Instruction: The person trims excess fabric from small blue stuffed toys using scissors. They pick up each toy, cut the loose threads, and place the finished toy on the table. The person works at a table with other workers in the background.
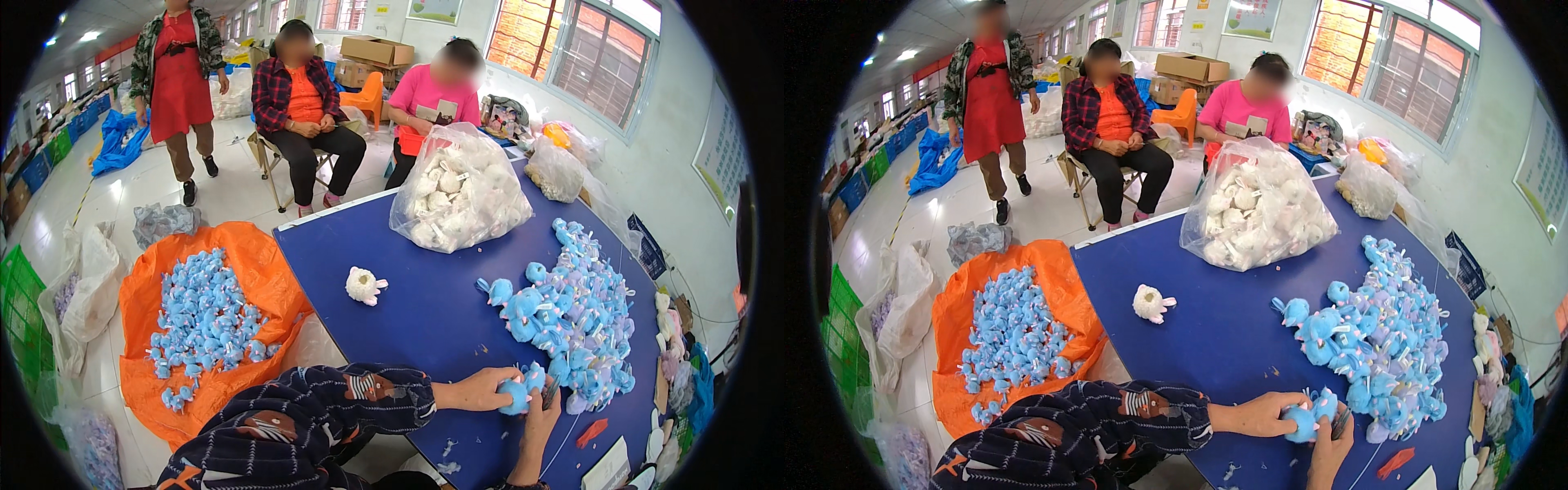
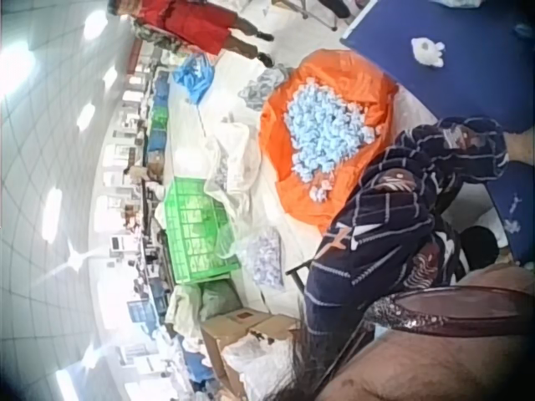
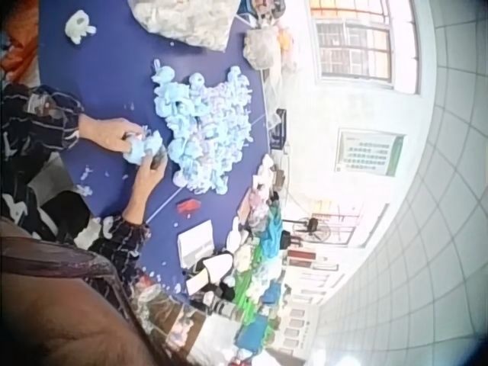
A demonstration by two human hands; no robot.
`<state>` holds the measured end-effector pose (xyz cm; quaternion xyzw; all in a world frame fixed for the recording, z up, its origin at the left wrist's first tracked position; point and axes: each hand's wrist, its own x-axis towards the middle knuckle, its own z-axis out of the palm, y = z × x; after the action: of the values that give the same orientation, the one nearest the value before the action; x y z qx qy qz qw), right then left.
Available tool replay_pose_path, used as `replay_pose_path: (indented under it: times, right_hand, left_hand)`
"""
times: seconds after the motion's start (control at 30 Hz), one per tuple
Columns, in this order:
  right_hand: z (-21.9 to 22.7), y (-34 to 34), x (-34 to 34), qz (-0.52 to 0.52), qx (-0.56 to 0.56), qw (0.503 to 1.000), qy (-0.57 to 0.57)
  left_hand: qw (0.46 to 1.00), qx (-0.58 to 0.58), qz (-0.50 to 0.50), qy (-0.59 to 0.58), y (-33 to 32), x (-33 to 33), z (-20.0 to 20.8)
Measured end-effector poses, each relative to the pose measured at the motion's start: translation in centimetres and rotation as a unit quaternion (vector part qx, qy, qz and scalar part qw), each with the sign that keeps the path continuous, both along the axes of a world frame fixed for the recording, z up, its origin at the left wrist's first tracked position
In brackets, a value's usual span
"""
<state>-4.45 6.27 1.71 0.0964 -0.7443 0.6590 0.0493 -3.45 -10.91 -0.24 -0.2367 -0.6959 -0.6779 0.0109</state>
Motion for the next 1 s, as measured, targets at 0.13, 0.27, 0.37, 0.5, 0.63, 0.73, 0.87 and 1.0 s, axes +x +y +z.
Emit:
replay_pose_path:
  times: [0.13, 0.27, 0.37, 0.5, 0.63, 0.73, 0.87, 1.0]
  right_hand:
    - [-0.6, 0.4, -0.4, 0.001, 0.027, 0.999, 0.021]
    - [-1.0, 0.5, -0.5, -0.02, 0.032, 0.998, 0.05]
    - [-1.1, 0.4, -0.5, -0.035, 0.035, 0.994, 0.096]
    - [-0.1, 0.5, -0.2, -0.069, 0.05, 0.992, 0.097]
    - [0.0, 1.3, -0.8, -0.105, 0.094, 0.985, 0.104]
    - [0.0, 1.6, -0.9, -0.105, 0.102, 0.981, 0.126]
    - [-0.5, 1.6, -1.1, -0.085, 0.109, 0.986, 0.093]
    - [-1.7, 2.4, -1.7, -0.066, 0.235, 0.965, 0.091]
  left_hand:
    - [1.0, -0.002, -0.003, -0.002, 0.0, 0.1, 0.4]
    - [1.0, 0.005, 0.003, 0.02, 0.0, 0.0, 0.1]
    - [0.999, -0.001, 0.018, 0.031, 0.2, -0.1, -0.2]
    - [0.998, -0.017, 0.047, 0.03, 0.0, -0.2, -0.2]
    - [0.958, 0.18, -0.093, -0.205, -0.4, -0.8, 0.0]
    - [0.897, 0.325, -0.14, -0.264, -0.8, -0.8, 0.9]
    - [0.904, 0.303, -0.13, -0.272, -0.9, -0.6, 1.2]
    - [0.92, 0.27, -0.109, -0.262, -0.8, -0.6, 1.1]
